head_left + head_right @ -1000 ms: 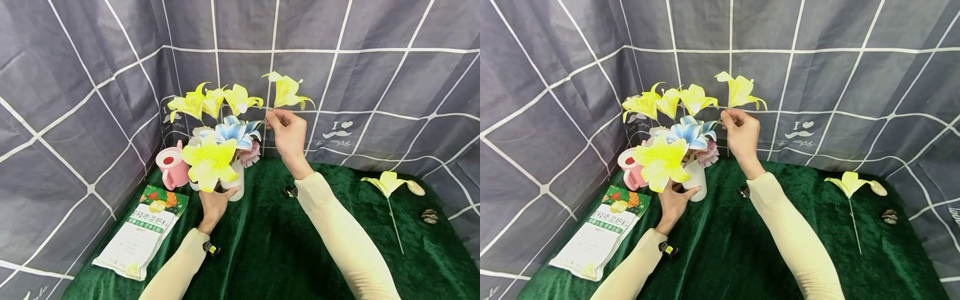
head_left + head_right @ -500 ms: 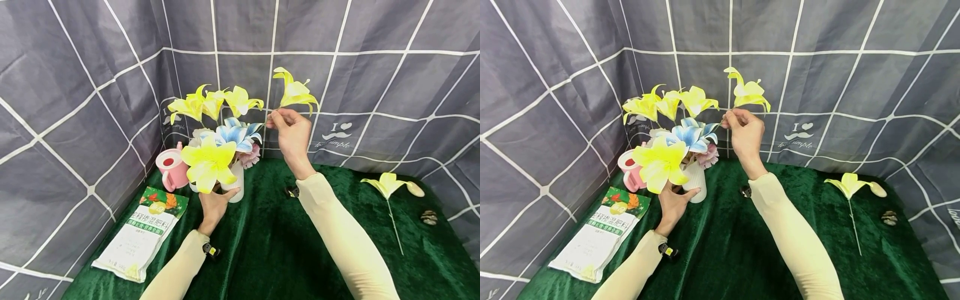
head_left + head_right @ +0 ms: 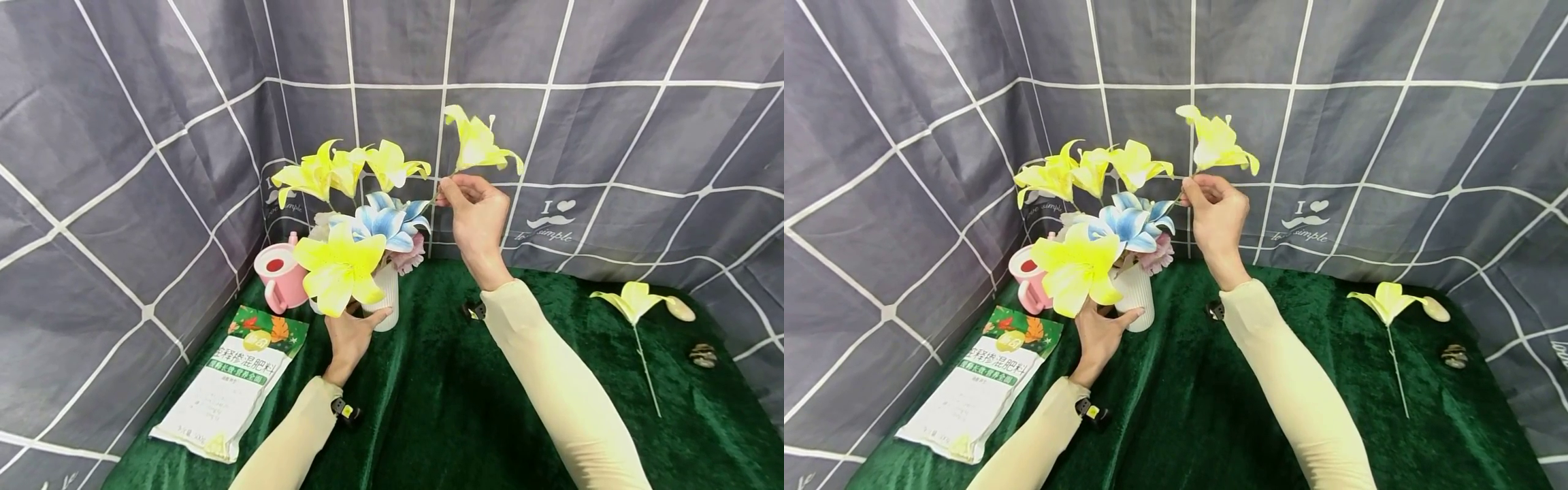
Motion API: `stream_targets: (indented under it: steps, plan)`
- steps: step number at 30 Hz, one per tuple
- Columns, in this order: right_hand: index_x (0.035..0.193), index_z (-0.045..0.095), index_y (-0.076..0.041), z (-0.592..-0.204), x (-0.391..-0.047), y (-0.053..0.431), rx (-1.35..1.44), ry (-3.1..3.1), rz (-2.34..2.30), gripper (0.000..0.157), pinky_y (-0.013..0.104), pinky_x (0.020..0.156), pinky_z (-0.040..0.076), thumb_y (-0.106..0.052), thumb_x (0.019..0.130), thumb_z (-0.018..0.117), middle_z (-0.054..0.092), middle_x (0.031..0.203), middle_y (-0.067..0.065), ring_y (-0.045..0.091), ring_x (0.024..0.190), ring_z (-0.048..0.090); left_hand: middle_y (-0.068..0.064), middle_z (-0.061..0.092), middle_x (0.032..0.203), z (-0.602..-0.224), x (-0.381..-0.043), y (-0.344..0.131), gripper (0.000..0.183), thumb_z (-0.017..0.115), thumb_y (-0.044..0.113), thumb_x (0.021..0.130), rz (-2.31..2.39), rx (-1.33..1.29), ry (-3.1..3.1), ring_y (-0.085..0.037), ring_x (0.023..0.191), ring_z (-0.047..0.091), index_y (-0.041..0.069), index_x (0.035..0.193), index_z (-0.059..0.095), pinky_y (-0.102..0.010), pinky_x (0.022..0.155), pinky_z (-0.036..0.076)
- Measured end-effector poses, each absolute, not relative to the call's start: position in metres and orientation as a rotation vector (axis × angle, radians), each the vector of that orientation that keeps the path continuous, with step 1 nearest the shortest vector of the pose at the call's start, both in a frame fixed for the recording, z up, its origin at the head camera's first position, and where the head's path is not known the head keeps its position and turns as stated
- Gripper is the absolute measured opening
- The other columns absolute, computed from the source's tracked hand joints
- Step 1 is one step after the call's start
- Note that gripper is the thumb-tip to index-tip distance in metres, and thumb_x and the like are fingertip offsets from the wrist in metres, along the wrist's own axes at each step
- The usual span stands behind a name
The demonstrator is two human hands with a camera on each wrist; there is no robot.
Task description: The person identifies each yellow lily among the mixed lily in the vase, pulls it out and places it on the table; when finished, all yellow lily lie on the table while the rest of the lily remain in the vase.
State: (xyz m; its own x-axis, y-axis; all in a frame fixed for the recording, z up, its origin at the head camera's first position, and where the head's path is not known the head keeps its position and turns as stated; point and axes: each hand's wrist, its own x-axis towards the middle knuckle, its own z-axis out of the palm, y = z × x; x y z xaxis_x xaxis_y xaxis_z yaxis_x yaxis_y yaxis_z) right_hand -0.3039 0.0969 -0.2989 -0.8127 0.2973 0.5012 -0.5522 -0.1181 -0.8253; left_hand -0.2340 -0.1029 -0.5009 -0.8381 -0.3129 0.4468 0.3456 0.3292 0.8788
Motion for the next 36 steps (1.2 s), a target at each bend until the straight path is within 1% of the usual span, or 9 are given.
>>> stream_targets:
  steps: [4, 11, 14, 17, 20, 23, 25, 30, 36]
  plan:
    - [0.084, 0.073, -0.009, -0.302, -0.306, 0.100, 0.287, -1.559, 2.009, 0.008, 0.026, 0.068, 0.061, -0.005, 0.090, 0.073, 0.073, 0.070, -0.004, 0.010, 0.062, 0.069, -0.008, 0.056, 0.131, -0.501, -0.234, -0.102, 0.092, 0.096, 0.021, 0.065, -1.561, -0.051, -2.022, -0.025, 0.120, 0.063, 0.016, 0.140, 0.044, -0.047, 0.102, 0.056]
    - [0.089, 0.072, 0.000, -0.307, -0.306, 0.110, 0.333, -1.427, 2.041, 0.004, 0.025, 0.070, 0.062, 0.001, 0.092, 0.069, 0.075, 0.077, 0.002, 0.011, 0.065, 0.071, -0.006, 0.054, 0.136, -0.503, -0.235, -0.103, 0.094, 0.097, 0.019, 0.065, -1.624, -0.079, -1.978, -0.022, 0.124, 0.060, 0.017, 0.142, 0.043, -0.047, 0.105, 0.055]
    - [0.092, 0.070, 0.006, -0.307, -0.306, 0.115, 0.332, -1.391, 2.053, 0.007, 0.025, 0.071, 0.062, 0.000, 0.092, 0.070, 0.075, 0.078, 0.002, 0.012, 0.066, 0.071, -0.004, 0.053, 0.137, -0.502, -0.234, -0.103, 0.096, 0.097, 0.024, 0.065, -1.584, -0.053, -2.018, -0.019, 0.125, 0.056, 0.019, 0.144, 0.042, -0.046, 0.110, 0.051]
    - [0.094, 0.069, 0.009, -0.306, -0.306, 0.119, 0.321, -1.367, 2.055, 0.011, 0.025, 0.070, 0.062, -0.001, 0.093, 0.069, 0.075, 0.078, 0.002, 0.011, 0.066, 0.071, -0.004, 0.051, 0.140, -0.500, -0.235, -0.104, 0.101, 0.096, 0.030, 0.065, -1.529, -0.038, -2.053, -0.019, 0.129, 0.051, 0.020, 0.147, 0.038, -0.046, 0.117, 0.043]
    - [0.093, 0.070, 0.006, -0.305, -0.307, 0.123, 0.314, -1.328, 2.068, 0.006, 0.025, 0.069, 0.062, 0.000, 0.092, 0.069, 0.075, 0.078, 0.002, 0.012, 0.066, 0.071, -0.003, 0.049, 0.141, -0.499, -0.236, -0.104, 0.106, 0.097, 0.034, 0.064, -1.475, -0.003, -2.086, -0.018, 0.131, 0.048, 0.021, 0.149, 0.035, -0.045, 0.120, 0.039]
    - [0.089, 0.071, 0.002, -0.305, -0.307, 0.128, 0.310, -1.262, 2.108, 0.001, 0.025, 0.067, 0.062, 0.001, 0.090, 0.071, 0.075, 0.078, 0.004, 0.014, 0.067, 0.072, -0.003, 0.051, 0.138, -0.498, -0.236, -0.104, 0.104, 0.097, 0.036, 0.062, -1.451, 0.018, -2.113, -0.019, 0.128, 0.049, 0.020, 0.146, 0.038, -0.044, 0.118, 0.042]
    - [0.087, 0.071, -0.002, -0.305, -0.306, 0.131, 0.301, -1.213, 2.147, 0.004, 0.025, 0.066, 0.062, 0.001, 0.088, 0.073, 0.075, 0.078, 0.006, 0.015, 0.066, 0.072, -0.003, 0.054, 0.135, -0.497, -0.236, -0.104, 0.099, 0.097, 0.035, 0.062, -1.444, 0.018, -2.124, -0.021, 0.126, 0.052, 0.019, 0.143, 0.042, -0.044, 0.116, 0.044]
    - [0.087, 0.072, 0.000, -0.306, -0.305, 0.137, 0.272, -1.113, 2.219, 0.004, 0.027, 0.065, 0.062, 0.003, 0.086, 0.075, 0.076, 0.078, 0.009, 0.017, 0.066, 0.072, -0.005, 0.058, 0.131, -0.498, -0.236, -0.105, 0.091, 0.097, 0.033, 0.064, -1.436, 0.012, -2.124, -0.024, 0.123, 0.057, 0.017, 0.139, 0.047, -0.046, 0.112, 0.048]
    - [0.088, 0.071, 0.000, -0.307, -0.306, 0.141, 0.232, -1.102, 2.214, 0.004, 0.027, 0.065, 0.062, 0.003, 0.087, 0.075, 0.075, 0.077, 0.008, 0.017, 0.066, 0.072, -0.010, 0.059, 0.131, -0.500, -0.234, -0.105, 0.083, 0.095, 0.029, 0.067, -1.496, -0.009, -2.113, -0.028, 0.120, 0.062, 0.014, 0.138, 0.054, -0.048, 0.099, 0.058]
